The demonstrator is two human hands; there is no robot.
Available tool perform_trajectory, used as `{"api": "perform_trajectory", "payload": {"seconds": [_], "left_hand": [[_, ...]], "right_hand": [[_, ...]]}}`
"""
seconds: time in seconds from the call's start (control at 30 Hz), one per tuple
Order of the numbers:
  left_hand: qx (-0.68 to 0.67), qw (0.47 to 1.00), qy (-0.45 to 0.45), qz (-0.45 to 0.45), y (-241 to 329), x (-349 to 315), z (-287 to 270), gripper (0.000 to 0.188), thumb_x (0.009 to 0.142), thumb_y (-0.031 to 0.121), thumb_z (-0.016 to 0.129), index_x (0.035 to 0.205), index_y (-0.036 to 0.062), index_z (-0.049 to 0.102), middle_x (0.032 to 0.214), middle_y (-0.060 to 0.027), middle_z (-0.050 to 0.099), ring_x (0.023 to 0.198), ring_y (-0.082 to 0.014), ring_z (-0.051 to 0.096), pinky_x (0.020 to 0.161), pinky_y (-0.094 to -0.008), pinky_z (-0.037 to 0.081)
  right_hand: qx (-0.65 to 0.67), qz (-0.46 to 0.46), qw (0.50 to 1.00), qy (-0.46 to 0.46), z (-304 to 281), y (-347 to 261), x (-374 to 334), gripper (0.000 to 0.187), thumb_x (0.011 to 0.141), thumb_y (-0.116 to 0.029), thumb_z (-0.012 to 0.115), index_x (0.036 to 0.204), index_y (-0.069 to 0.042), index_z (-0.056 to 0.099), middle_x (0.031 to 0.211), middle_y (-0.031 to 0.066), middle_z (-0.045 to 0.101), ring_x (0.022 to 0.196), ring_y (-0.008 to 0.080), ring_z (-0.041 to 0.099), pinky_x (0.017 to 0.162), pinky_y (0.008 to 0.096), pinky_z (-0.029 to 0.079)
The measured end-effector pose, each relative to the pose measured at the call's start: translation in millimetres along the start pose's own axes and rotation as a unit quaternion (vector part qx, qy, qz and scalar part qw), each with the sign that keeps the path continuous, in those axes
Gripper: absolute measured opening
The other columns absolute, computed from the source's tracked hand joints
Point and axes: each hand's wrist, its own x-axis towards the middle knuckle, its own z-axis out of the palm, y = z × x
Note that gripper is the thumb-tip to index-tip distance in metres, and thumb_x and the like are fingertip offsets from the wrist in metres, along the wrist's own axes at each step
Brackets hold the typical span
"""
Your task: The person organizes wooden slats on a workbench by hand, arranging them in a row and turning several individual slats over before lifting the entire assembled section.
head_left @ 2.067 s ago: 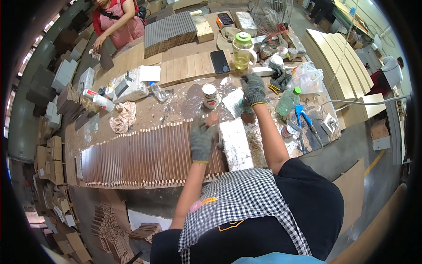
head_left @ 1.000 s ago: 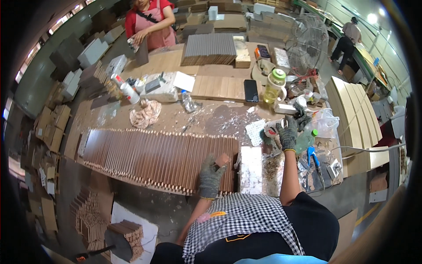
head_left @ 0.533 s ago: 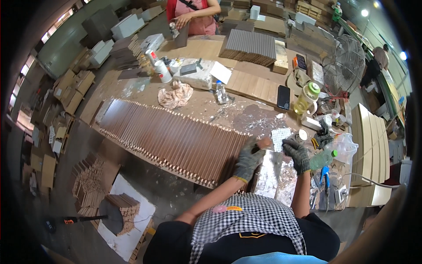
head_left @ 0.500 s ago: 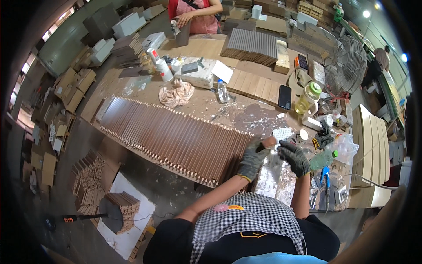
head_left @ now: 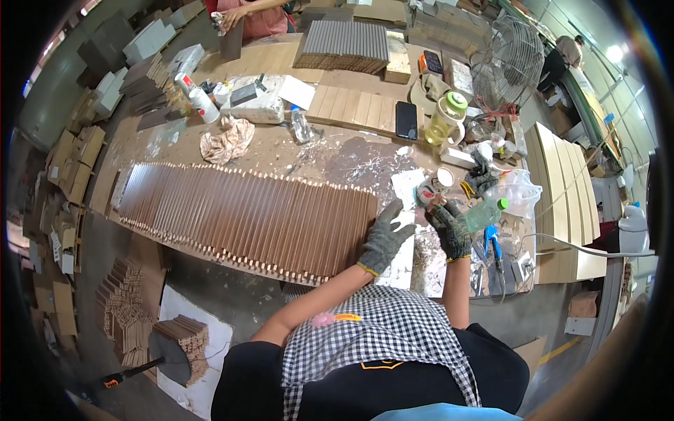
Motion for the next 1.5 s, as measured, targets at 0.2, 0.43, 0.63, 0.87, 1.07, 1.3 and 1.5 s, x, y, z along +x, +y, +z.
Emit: {"api": "perform_trajectory", "payload": {"seconds": [0.2,0.43,0.63,0.87,1.07,1.3,1.5], "left_hand": [[0.332,0.927,0.105,0.141,-39,-27,-64,0.045,0.093,0.024,0.076,0.134,0.0071,0.066,0.134,-0.0180,0.065,0.128,-0.0355,0.059,0.112,-0.0449,0.045],[0.645,0.736,0.135,0.156,-32,-84,-116,0.079,0.095,0.051,0.066,0.152,-0.0002,0.047,0.158,-0.0236,0.042,0.153,-0.0450,0.030,0.126,-0.0594,0.018],[0.692,0.717,0.047,0.074,-48,-89,-120,0.103,0.093,0.072,0.054,0.162,-0.0018,0.031,0.169,-0.0278,0.025,0.159,-0.0462,0.013,0.127,-0.0632,0.003],[0.713,0.697,0.043,0.056,-59,-87,-121,0.108,0.094,0.077,0.049,0.164,-0.0033,0.025,0.170,-0.0321,0.017,0.159,-0.0463,0.010,0.128,-0.0608,0.001],[0.710,0.699,0.054,0.061,-64,-92,-117,0.106,0.094,0.074,0.053,0.162,-0.0038,0.029,0.169,-0.0323,0.018,0.159,-0.0467,0.011,0.129,-0.0607,0.002],[0.708,0.700,0.057,0.076,-64,-89,-117,0.103,0.095,0.073,0.054,0.160,-0.0043,0.035,0.168,-0.0322,0.021,0.159,-0.0470,0.013,0.129,-0.0608,0.003],[0.720,0.690,0.059,0.047,-64,-94,-124,0.105,0.094,0.074,0.054,0.162,-0.0023,0.030,0.169,-0.0322,0.020,0.159,-0.0465,0.013,0.128,-0.0611,0.004]], "right_hand": [[-0.625,-0.206,0.742,0.128,-68,59,42,0.037,0.089,-0.011,0.077,0.125,-0.002,0.070,0.104,0.0187,0.074,0.093,0.0297,0.071,0.085,0.0394,0.056],[-0.695,-0.206,0.677,0.126,-77,79,46,0.024,0.090,-0.018,0.077,0.112,-0.007,0.079,0.091,0.0207,0.073,0.084,0.0376,0.070,0.077,0.0470,0.055],[-0.707,-0.194,0.673,0.095,-96,88,68,0.032,0.091,-0.027,0.074,0.119,-0.014,0.078,0.091,0.0234,0.072,0.086,0.0430,0.068,0.081,0.0487,0.055],[-0.653,-0.203,0.715,0.147,-77,84,49,0.034,0.093,-0.023,0.076,0.121,-0.005,0.077,0.107,0.0201,0.076,0.098,0.0316,0.073,0.086,0.0385,0.056],[-0.419,-0.065,0.895,0.138,-61,62,41,0.024,0.089,-0.015,0.070,0.113,-0.011,0.076,0.086,0.0222,0.072,0.077,0.0398,0.069,0.069,0.0471,0.055],[-0.586,-0.094,0.793,0.138,-81,79,49,0.028,0.097,-0.028,0.071,0.111,-0.005,0.078,0.099,0.0166,0.077,0.094,0.0217,0.074,0.083,0.0353,0.056],[-0.073,0.081,0.986,0.125,-124,76,69,0.036,0.102,-0.026,0.069,0.131,-0.005,0.071,0.106,0.0030,0.075,0.092,0.0164,0.069,0.081,0.0284,0.056]]}}
